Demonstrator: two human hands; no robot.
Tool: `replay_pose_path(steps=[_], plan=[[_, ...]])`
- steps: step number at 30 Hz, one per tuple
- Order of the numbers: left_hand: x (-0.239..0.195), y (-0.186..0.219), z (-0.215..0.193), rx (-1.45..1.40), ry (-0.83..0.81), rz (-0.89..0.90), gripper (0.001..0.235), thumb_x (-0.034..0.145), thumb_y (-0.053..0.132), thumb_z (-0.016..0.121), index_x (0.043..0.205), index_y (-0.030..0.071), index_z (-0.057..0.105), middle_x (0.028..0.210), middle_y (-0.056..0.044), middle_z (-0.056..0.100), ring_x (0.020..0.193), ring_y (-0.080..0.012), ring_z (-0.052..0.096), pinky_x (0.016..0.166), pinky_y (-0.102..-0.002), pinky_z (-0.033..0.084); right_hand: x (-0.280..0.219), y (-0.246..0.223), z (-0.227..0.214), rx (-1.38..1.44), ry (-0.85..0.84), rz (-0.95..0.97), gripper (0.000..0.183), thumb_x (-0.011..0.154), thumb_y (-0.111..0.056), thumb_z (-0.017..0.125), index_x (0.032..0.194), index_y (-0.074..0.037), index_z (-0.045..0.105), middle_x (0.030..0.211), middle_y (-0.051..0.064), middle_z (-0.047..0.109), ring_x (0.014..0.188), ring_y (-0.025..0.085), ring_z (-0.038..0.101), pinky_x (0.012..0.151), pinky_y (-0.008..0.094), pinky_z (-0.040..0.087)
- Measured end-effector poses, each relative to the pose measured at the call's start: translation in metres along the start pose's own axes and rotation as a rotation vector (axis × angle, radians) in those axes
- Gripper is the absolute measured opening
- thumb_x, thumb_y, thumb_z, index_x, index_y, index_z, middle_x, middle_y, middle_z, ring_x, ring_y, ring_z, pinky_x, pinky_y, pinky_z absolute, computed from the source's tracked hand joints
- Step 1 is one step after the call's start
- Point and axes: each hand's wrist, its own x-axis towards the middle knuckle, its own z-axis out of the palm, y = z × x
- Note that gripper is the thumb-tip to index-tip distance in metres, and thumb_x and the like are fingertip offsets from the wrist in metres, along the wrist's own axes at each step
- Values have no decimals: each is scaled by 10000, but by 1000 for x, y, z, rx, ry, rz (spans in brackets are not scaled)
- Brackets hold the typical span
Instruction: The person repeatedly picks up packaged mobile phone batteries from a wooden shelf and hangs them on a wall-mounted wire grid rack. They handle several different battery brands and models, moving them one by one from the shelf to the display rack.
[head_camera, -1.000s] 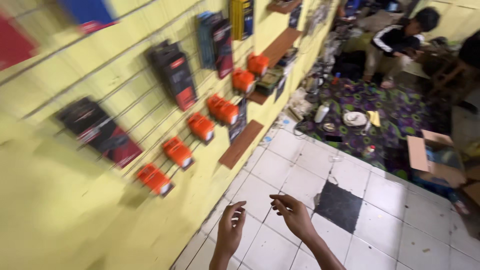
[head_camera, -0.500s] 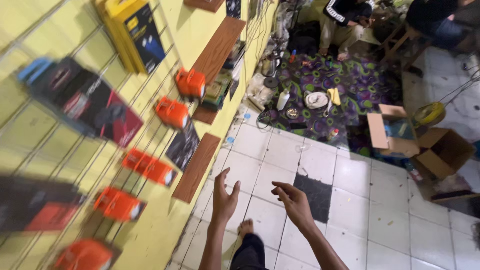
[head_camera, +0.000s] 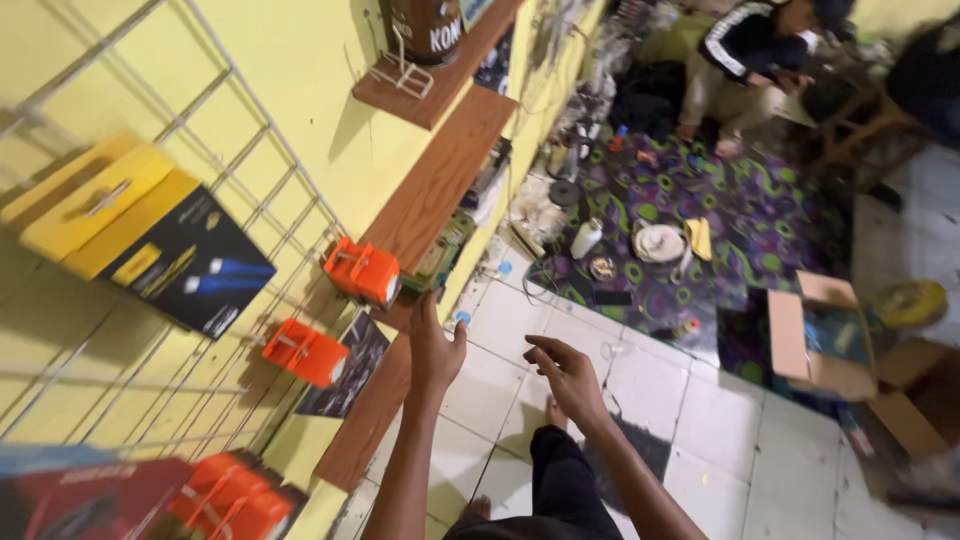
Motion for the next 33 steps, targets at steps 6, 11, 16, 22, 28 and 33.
replay_pose_path(steps=[6, 11, 16, 22, 28, 33], plan=[[60, -9, 50, -5, 127, -32, 704, 869, 72, 714, 1472, -46, 370, 1461, -312, 455, 1360, -466, 442, 1113, -511, 384, 162, 16, 1, 185, -180, -36, 322, 1013, -198, 575, 1238, -6, 702, 1054, 105, 775, 963, 193, 741, 802, 335, 603], [125, 11, 109, -113, 159, -316, 585, 923, 113, 693, 1450, 18, 457, 1361, -266, 578, 1240, -425, 574, 1022, -491, 477, 305, 2, -9, 360, -236, 118, 304, 1017, -210, 597, 1135, 55, 686, 1025, 152, 763, 894, 217, 750, 760, 336, 613], [190, -3, 161, -136, 319, -550, 546, 951, 211, 709, 1416, 20, 494, 1194, -207, 700, 1053, -346, 702, 896, -446, 536, 409, -10, 7, 399, -274, 264, 289, 999, -208, 633, 1128, 49, 667, 996, 156, 753, 820, 236, 742, 701, 336, 611], [211, -30, 183, -22, 464, -760, 398, 968, 323, 672, 1202, 2, 669, 1067, -225, 758, 994, -351, 751, 918, -437, 559, 435, -4, 22, 343, -310, 255, 266, 968, -188, 669, 1053, 64, 673, 938, 139, 757, 753, 216, 747, 643, 315, 597], [210, -39, 182, 173, 639, -373, 350, 943, 198, 730, 1163, -70, 684, 1134, -279, 709, 1053, -421, 673, 894, -483, 516, 433, 4, 23, 319, -323, 128, 244, 921, -146, 745, 1002, 69, 665, 884, 121, 727, 738, 192, 726, 626, 296, 584], [212, -23, 175, 0, 576, -608, 295, 944, 235, 718, 1058, -37, 704, 923, -183, 752, 811, -289, 732, 754, -402, 560, 431, 6, 23, 306, -307, 126, 203, 877, -83, 775, 919, 40, 620, 831, 115, 690, 714, 187, 705, 617, 300, 570]])
